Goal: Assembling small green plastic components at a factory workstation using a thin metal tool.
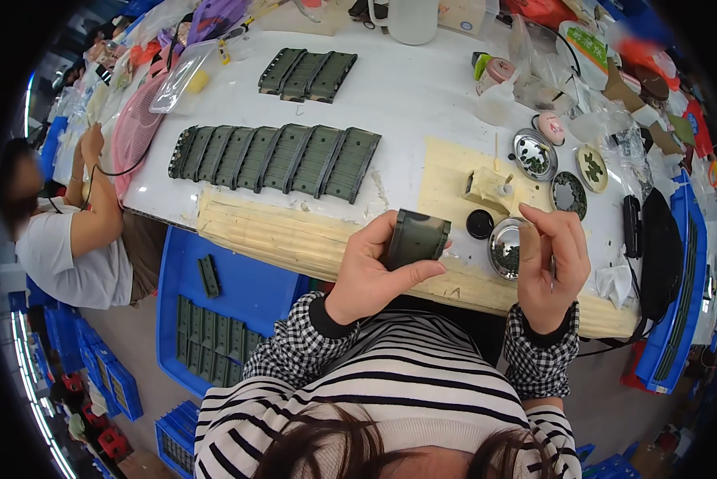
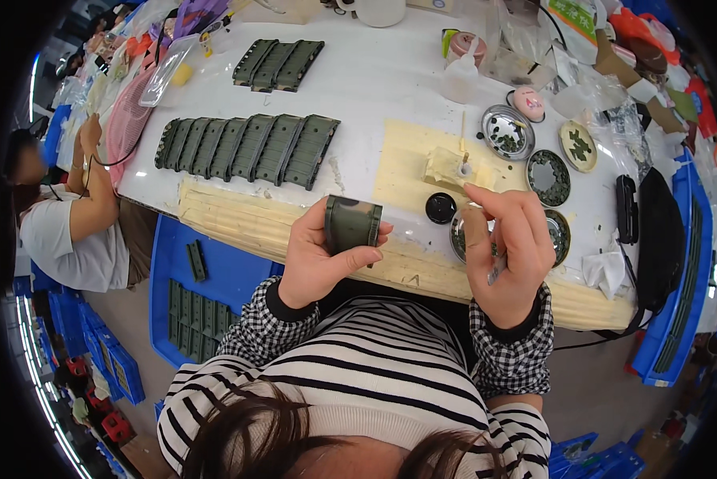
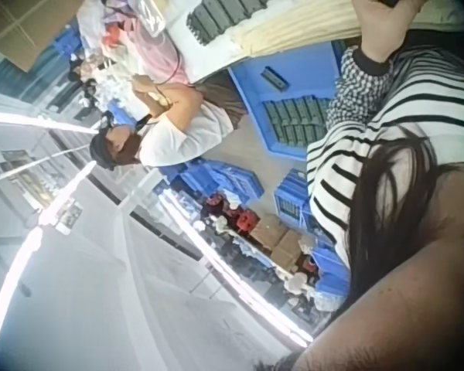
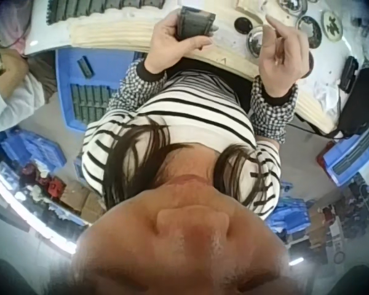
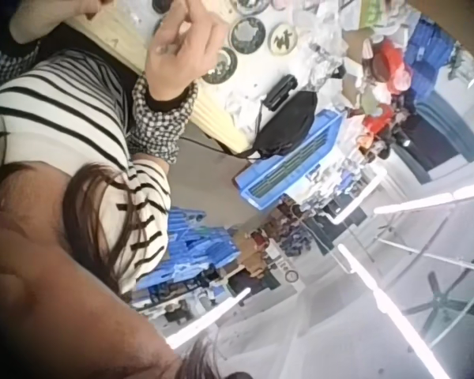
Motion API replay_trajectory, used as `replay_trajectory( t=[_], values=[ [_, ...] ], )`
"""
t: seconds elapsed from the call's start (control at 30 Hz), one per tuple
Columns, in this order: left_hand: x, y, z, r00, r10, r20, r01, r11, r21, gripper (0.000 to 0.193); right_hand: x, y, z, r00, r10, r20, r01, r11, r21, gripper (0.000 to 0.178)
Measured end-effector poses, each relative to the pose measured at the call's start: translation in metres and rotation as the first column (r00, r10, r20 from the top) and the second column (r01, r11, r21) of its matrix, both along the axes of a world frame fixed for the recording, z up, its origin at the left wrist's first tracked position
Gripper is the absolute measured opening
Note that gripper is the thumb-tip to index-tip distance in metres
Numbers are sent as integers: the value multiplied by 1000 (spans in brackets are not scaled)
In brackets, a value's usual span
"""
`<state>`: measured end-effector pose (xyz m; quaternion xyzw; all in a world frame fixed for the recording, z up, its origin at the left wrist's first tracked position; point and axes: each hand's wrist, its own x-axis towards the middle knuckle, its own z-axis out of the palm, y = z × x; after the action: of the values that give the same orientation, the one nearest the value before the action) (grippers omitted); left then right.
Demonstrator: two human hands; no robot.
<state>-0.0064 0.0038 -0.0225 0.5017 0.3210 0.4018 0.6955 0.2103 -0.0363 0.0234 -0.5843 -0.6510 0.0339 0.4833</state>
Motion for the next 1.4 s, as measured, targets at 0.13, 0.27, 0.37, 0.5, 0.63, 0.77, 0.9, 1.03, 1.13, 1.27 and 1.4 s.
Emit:
replay_trajectory(
  t=[0.13, 0.27, 0.37, 0.5, 0.63, 0.77, 0.9, 1.03, 1.13, 1.27, 1.4],
  values=[
    [-11, 8, 26, 1000, 2, -6, -3, 984, -179, 63, 2, -4, -1, 999, -30, -23, 30, 999, 18, 23],
    [-43, 23, 34, 945, 231, -230, -198, 967, 160, 70, 2, -12, 1, 998, -56, -6, 56, 998, -15, 16],
    [-96, 70, 40, 756, 575, -312, -433, 798, 419, 60, 8, -17, -2, 999, -49, 11, 49, 999, -4, 13],
    [-208, 156, 24, 112, 917, -382, -122, 395, 911, 59, 8, -20, 0, 1000, -12, 22, 13, 999, -34, 14],
    [-241, 181, 19, 99, 774, -625, -152, 633, 760, 57, 7, -22, 0, 999, 3, 35, -1, 998, -56, 15],
    [-245, 186, 3, 26, 816, -578, -36, 578, 815, 57, 9, -22, 0, 1000, 1, 32, 1, 998, -69, 15],
    [-233, 175, 9, -53, 871, -489, 49, 491, 870, 54, 12, -26, 3, 999, -14, 29, 17, 991, -134, 11],
    [-200, 194, 28, 177, 873, -454, 35, 455, 890, 45, 13, -26, 2, 999, -27, 33, 30, 996, -81, 14],
    [-171, 247, 34, 464, 694, -551, 37, 606, 794, 47, 13, -28, 3, 999, -26, 35, 30, 995, -97, 15],
    [-146, 319, 16, 207, 588, -782, 209, 754, 623, 61, 22, -36, 6, 999, -37, -14, 36, 998, -49, 37],
    [-145, 358, 3, 236, 400, -886, 203, 871, 448, 51, 40, -54, 16, 971, -236, 29, 238, 963, -125, 101]
  ],
)
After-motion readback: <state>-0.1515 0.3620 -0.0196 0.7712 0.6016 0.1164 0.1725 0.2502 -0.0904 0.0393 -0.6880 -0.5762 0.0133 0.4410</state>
